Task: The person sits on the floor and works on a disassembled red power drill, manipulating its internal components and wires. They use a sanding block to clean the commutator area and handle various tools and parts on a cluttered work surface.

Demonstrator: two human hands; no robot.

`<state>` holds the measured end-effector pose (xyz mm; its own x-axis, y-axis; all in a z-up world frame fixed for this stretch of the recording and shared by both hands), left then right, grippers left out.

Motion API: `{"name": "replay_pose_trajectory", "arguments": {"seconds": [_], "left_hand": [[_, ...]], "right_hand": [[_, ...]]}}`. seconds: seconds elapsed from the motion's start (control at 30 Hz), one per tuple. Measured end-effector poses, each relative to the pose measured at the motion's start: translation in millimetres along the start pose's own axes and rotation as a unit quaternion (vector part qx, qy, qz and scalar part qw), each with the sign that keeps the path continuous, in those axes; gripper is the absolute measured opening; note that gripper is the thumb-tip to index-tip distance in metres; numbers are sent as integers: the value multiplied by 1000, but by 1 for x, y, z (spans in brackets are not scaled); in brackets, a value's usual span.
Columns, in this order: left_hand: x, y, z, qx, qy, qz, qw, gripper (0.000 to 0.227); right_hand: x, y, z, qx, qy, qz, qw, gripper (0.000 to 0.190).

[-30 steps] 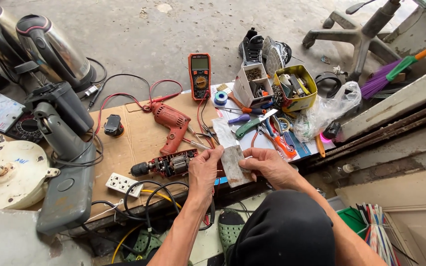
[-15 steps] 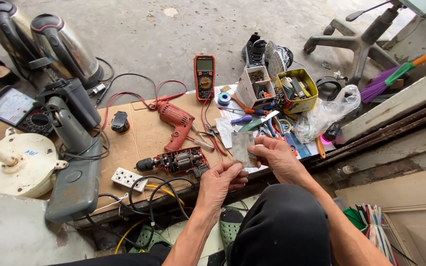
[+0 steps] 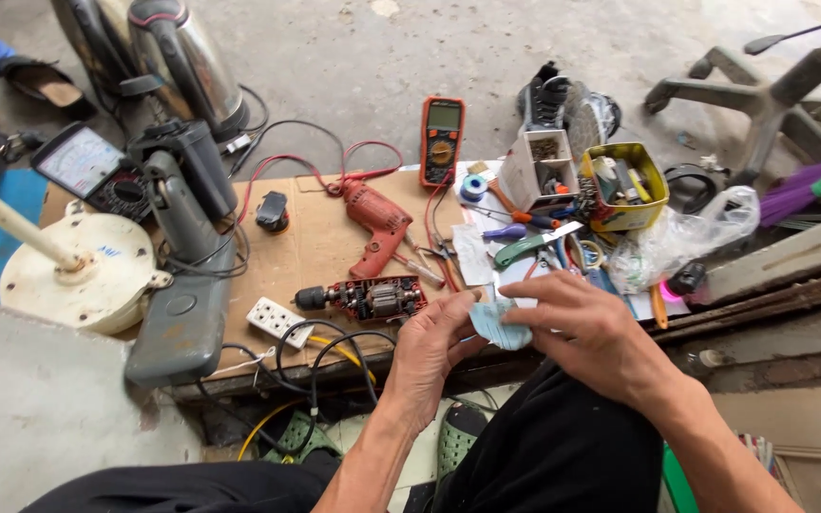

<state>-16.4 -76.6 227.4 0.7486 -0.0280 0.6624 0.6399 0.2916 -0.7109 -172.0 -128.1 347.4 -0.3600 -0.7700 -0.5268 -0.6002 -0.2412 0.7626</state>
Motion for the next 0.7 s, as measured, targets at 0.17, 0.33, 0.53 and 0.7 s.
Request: {"name": "replay_pose_trajectory", "arguments": {"seconds": [0.17,0.33,0.53,0.7], "left_hand": [[-15,38,12,84,38,-151,984,44],[-51,79,7,180,38,-171,968,31],[-50,94,-12,209,30,-200,957,27],[-45,110,-44,180,15,-253,950,34]], "right_hand": [[19,-46,31,-115,-251,-12,961,51],[52,-120,46,15,-620,-302,724,73],[84,-185,50,17,-611,-469,638,35],[106,-210,33,37,-586,-509,630,27]]}}
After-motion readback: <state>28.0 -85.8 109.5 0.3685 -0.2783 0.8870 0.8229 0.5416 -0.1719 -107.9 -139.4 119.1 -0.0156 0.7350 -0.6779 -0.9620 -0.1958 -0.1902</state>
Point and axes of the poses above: each hand's wrist, its own z-axis away from the middle knuckle, its own y-axis out of the back of the hand, x = y × z, the point moved 6 cm from there along -z, towards the middle knuckle, and after that the axes turned 7 degrees about -y, right-handed, at the moved point
